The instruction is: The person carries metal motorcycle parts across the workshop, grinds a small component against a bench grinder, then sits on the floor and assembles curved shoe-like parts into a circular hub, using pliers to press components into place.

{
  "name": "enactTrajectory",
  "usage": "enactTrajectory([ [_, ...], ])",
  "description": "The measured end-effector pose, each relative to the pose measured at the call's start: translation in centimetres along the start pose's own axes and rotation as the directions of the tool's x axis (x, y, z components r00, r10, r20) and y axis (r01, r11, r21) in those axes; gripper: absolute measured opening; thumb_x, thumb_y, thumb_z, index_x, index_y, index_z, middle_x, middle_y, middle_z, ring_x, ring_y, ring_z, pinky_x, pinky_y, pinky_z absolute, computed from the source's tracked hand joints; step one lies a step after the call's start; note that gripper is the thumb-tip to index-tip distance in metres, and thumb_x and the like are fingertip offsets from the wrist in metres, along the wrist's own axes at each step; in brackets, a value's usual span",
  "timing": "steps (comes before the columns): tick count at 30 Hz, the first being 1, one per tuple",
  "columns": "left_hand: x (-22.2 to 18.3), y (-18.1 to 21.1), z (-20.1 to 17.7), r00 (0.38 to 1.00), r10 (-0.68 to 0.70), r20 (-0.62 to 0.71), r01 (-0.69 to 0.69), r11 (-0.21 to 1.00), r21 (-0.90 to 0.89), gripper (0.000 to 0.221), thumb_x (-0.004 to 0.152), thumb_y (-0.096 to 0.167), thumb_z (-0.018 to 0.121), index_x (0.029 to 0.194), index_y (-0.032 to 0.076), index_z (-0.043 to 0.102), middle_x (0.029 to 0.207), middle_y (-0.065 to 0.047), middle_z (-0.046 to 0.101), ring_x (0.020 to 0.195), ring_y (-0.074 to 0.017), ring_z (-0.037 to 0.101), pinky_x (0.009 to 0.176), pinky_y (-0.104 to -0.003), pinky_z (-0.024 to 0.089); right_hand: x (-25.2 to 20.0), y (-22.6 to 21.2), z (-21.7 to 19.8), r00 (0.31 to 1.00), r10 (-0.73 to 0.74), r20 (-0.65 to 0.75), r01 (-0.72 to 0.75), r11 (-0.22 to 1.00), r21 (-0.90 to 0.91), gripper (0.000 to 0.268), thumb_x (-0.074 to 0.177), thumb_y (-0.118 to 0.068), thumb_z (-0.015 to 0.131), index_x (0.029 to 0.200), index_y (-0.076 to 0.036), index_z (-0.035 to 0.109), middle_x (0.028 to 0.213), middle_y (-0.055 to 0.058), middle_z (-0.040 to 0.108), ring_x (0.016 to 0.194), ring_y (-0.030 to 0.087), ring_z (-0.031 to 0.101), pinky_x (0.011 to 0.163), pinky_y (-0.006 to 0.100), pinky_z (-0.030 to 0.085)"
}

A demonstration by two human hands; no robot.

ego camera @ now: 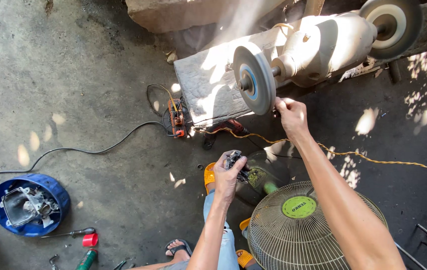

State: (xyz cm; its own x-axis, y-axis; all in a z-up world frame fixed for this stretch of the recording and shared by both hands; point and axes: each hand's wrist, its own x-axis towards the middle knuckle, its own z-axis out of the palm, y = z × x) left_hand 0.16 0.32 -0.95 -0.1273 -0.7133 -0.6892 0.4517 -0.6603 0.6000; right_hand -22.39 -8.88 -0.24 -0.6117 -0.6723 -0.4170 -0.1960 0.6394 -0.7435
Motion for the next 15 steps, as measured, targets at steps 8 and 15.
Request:
enactTrajectory([
  [8, -0.9, 0.6, 0.7, 1.000, -0.019, -0.016, 0.019, 0.999, 0.026, 0.031, 0.078, 0.002, 0.086, 0.105, -0.004, 0.073, 0.071, -0.017, 0.070, 0.055, -0.0223, 0.071, 0.049, -0.034, 0.062, -2.9, -3.4, -1.2, 0.999, -0.028, 0.021, 0.027, 0.999, 0.046, 0.019, 0.097, -0.020, 0.070, 0.079, -0.015, 0.075, 0.067, -0.005, 0.058, 0.071, 0.006, 0.050, 0.068, 0.022, 0.045],
  [15, -0.9, 0.9, 0.1, 0.999, -0.023, -0.026, 0.024, 0.999, 0.041, 0.031, 0.078, 0.004, 0.086, 0.104, -0.005, 0.073, 0.067, -0.017, 0.070, 0.055, -0.0226, 0.072, 0.047, -0.034, 0.061, -0.9, -2.2, 0.5, 0.998, -0.058, 0.017, 0.058, 0.998, 0.005, 0.019, 0.097, -0.022, 0.074, 0.080, -0.016, 0.078, 0.066, -0.003, 0.060, 0.068, 0.008, 0.049, 0.066, 0.028, 0.045],
])
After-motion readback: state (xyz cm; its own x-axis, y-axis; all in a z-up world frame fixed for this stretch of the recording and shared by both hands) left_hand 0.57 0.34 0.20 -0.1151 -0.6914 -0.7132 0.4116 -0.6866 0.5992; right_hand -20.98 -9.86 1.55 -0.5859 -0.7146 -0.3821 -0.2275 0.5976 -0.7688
